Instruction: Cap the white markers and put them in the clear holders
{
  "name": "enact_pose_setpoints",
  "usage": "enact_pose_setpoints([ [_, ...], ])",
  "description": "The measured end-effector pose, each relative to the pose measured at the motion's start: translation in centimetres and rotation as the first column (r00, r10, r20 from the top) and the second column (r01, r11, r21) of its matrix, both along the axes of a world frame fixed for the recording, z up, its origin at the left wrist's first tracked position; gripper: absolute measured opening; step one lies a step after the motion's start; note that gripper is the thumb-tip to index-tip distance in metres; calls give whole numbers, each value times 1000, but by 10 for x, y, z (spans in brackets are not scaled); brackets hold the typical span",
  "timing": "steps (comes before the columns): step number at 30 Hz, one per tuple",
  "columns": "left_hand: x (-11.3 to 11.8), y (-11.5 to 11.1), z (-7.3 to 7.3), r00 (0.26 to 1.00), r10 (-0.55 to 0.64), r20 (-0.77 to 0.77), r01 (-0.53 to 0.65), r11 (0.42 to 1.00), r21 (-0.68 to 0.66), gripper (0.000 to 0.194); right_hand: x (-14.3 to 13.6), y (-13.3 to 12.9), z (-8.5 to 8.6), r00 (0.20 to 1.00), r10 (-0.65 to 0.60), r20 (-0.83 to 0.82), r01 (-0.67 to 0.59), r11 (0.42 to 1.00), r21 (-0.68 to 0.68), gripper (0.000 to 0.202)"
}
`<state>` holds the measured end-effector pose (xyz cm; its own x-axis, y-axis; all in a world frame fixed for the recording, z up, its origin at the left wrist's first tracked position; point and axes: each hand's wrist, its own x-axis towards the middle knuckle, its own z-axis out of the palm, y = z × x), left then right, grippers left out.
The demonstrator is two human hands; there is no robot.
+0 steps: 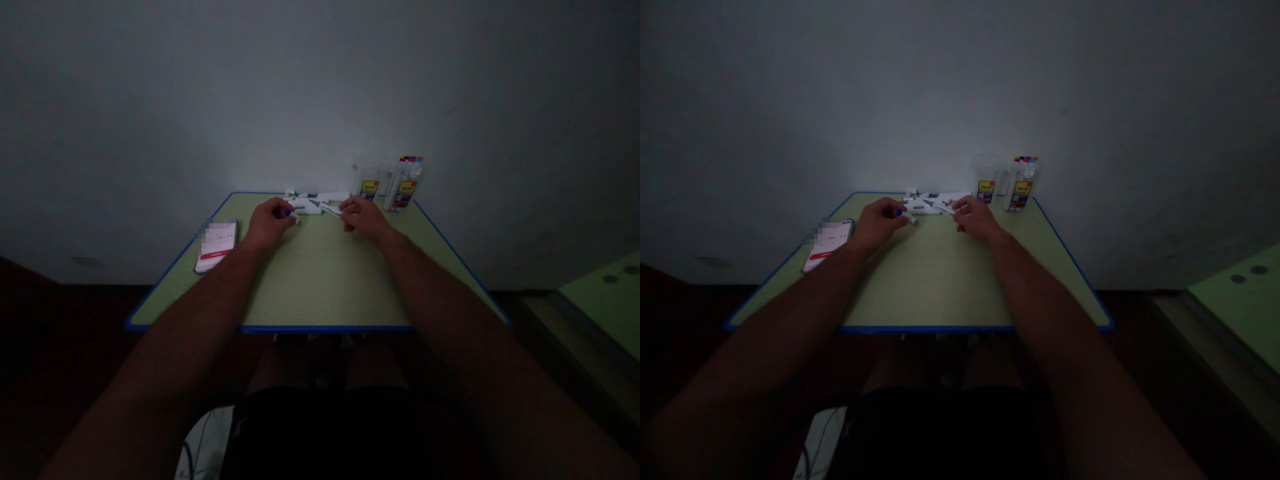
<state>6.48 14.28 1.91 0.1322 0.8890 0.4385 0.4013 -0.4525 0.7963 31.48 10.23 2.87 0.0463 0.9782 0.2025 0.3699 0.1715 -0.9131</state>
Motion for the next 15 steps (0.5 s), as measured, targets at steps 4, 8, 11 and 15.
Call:
enact_pose_setpoints([
  [4, 0, 0, 0, 1000, 7, -7, -7, 1000, 7, 18, -1, -1, 2, 1000, 21, 10, -21, 1000, 4, 34],
  [8, 0, -2, 0, 1000, 18, -11, -18, 1000, -1, 18, 1, 0, 3, 996, 37, 86, -36, 999, -8, 42],
  [11, 1, -4, 2, 1000, 26, -9, -26, 1000, -10, 18, 2, 0, 3, 991, 24, 132, -23, 1000, -6, 41],
  [15, 3, -6, 3, 1000, 30, -11, -30, 999, -12, 18, 1, 3, 0, 995, -10, 97, 13, 999, -31, 33],
])
